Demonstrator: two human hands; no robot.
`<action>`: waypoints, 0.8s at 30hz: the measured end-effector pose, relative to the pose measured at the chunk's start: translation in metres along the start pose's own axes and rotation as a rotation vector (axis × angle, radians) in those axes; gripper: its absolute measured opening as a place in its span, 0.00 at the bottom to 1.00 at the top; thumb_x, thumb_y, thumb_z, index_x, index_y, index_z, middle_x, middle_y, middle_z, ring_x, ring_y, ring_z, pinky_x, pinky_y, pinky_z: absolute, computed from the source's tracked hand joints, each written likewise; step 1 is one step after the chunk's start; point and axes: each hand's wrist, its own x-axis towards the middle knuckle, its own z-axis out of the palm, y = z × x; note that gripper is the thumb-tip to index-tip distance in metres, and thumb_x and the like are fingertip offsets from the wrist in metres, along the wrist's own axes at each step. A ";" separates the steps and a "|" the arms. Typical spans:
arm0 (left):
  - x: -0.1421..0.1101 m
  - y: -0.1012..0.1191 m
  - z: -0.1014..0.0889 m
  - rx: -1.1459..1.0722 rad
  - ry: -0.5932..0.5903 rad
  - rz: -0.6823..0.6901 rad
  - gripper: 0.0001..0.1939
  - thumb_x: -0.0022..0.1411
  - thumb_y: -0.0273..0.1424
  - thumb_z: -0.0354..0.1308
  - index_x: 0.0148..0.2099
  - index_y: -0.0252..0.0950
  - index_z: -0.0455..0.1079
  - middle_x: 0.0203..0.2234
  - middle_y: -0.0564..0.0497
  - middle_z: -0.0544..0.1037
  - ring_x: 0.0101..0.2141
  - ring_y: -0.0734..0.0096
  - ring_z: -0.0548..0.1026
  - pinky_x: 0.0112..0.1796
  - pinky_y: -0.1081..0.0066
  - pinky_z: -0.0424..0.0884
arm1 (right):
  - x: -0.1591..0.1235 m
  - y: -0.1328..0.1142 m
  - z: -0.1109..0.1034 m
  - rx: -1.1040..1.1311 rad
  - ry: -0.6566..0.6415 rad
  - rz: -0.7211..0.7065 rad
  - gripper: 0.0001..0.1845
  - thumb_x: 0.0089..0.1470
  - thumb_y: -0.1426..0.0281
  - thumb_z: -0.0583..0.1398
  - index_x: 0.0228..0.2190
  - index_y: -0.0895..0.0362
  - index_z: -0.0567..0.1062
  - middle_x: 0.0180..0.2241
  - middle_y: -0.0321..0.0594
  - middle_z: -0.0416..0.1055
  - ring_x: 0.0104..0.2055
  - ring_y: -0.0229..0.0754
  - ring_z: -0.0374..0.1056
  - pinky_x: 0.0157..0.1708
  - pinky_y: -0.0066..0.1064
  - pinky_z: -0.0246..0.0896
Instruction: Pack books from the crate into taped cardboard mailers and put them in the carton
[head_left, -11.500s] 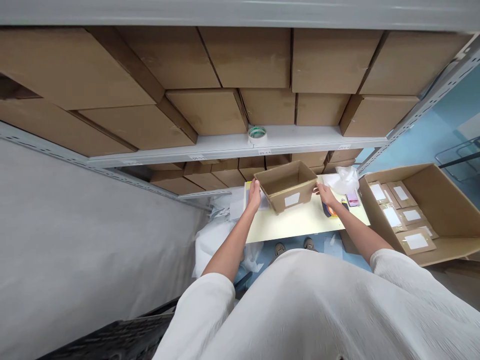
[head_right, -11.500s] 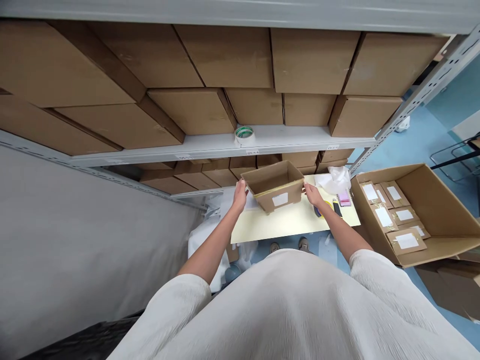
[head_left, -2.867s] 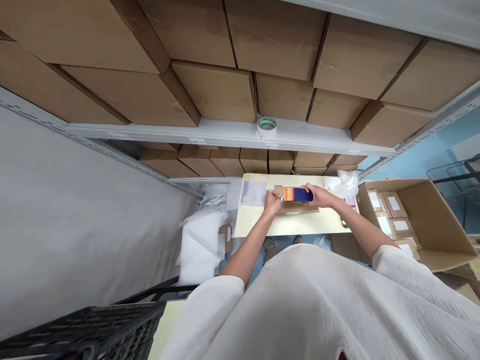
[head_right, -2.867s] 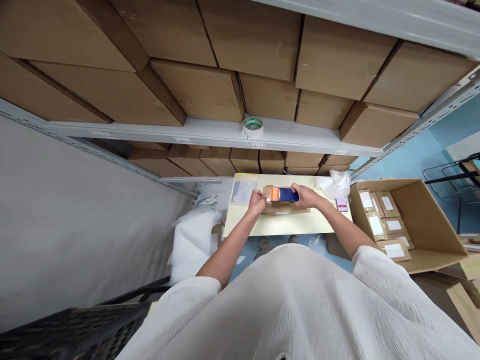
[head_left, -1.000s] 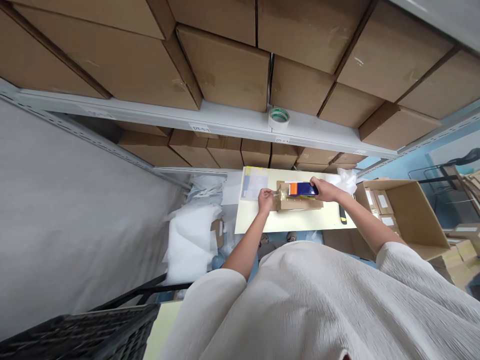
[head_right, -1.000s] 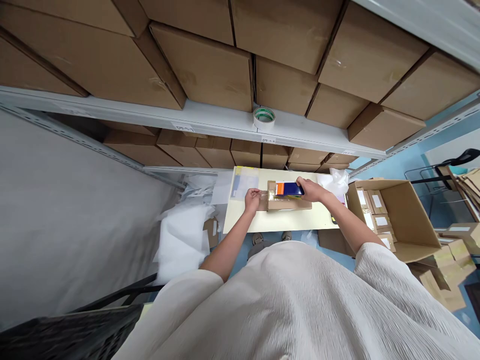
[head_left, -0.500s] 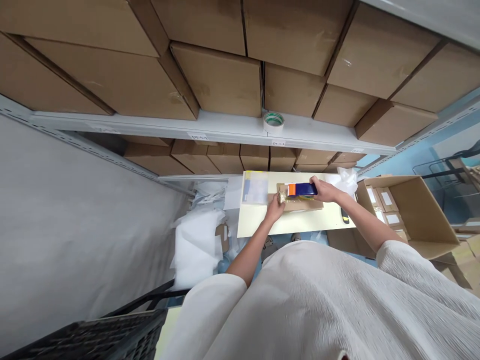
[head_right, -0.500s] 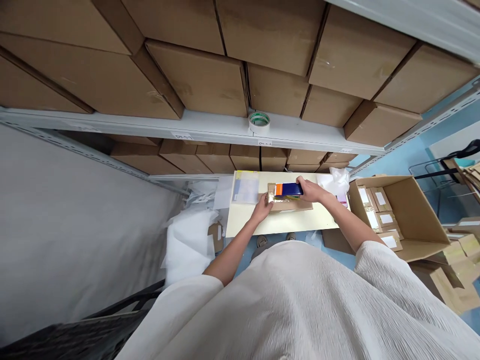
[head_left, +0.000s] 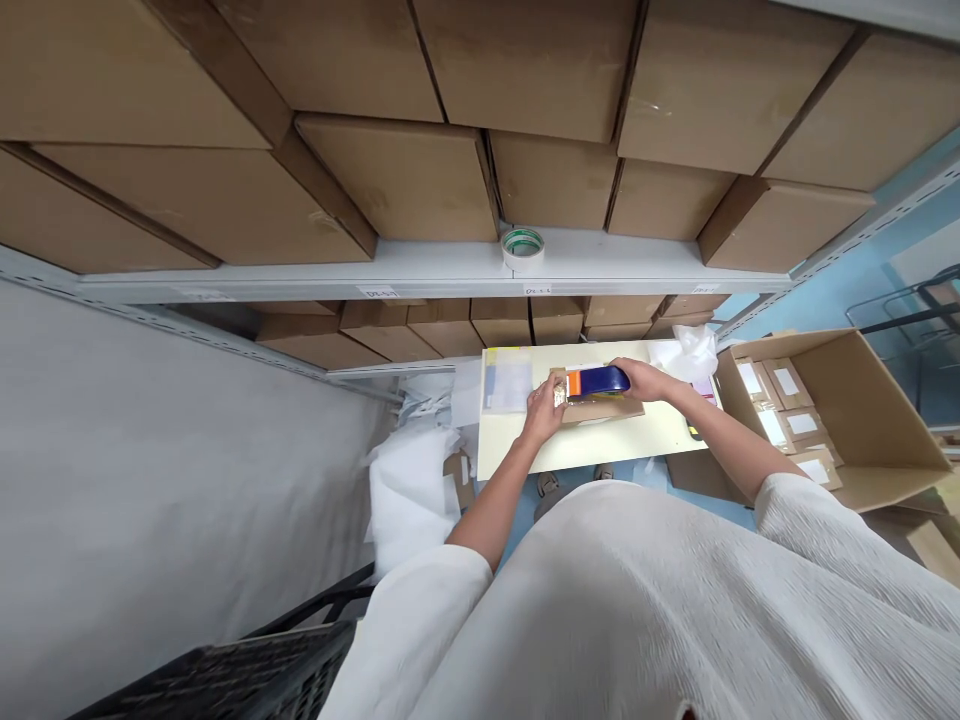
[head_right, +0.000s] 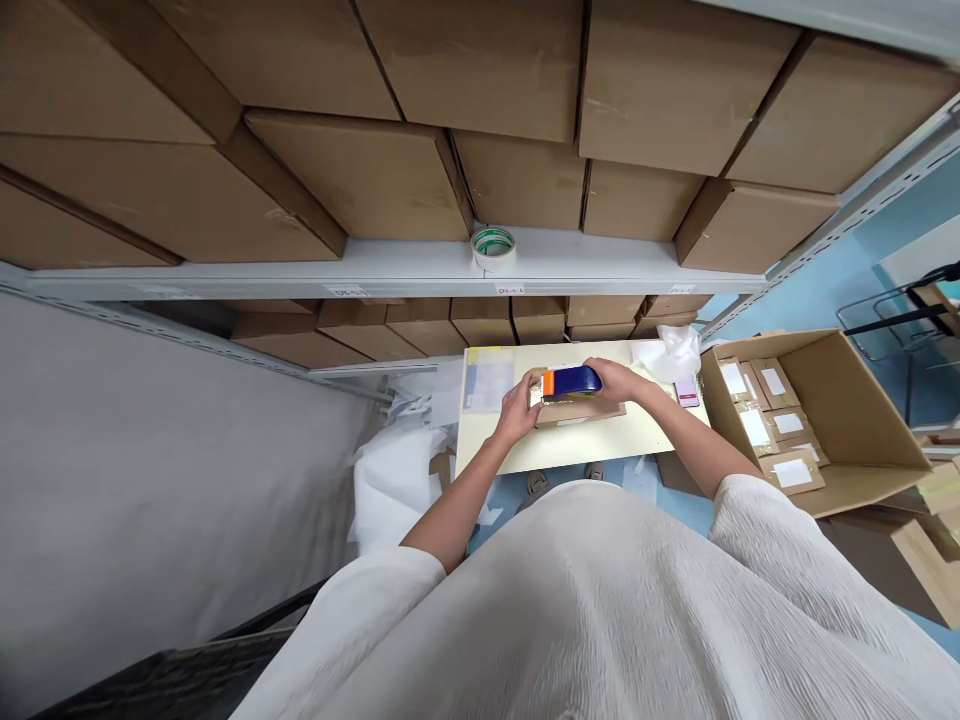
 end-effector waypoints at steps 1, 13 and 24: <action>0.001 -0.001 -0.001 0.047 -0.029 -0.011 0.45 0.64 0.26 0.63 0.79 0.42 0.54 0.67 0.38 0.75 0.71 0.44 0.68 0.70 0.44 0.56 | 0.000 0.000 -0.001 -0.024 -0.023 0.012 0.22 0.55 0.67 0.69 0.51 0.53 0.74 0.49 0.47 0.79 0.48 0.52 0.75 0.47 0.37 0.68; 0.004 -0.024 0.001 0.287 -0.171 -0.040 0.43 0.73 0.37 0.53 0.84 0.39 0.42 0.76 0.39 0.65 0.72 0.42 0.65 0.71 0.43 0.57 | -0.044 0.055 -0.052 -0.199 -0.151 0.121 0.17 0.55 0.73 0.66 0.46 0.54 0.71 0.46 0.47 0.78 0.44 0.50 0.73 0.40 0.32 0.61; 0.004 -0.032 -0.003 0.317 -0.164 0.009 0.43 0.74 0.38 0.52 0.84 0.38 0.41 0.76 0.38 0.65 0.71 0.42 0.69 0.67 0.45 0.65 | -0.124 0.166 -0.078 -0.152 -0.165 0.244 0.19 0.50 0.73 0.68 0.43 0.54 0.71 0.44 0.46 0.77 0.42 0.48 0.71 0.39 0.32 0.60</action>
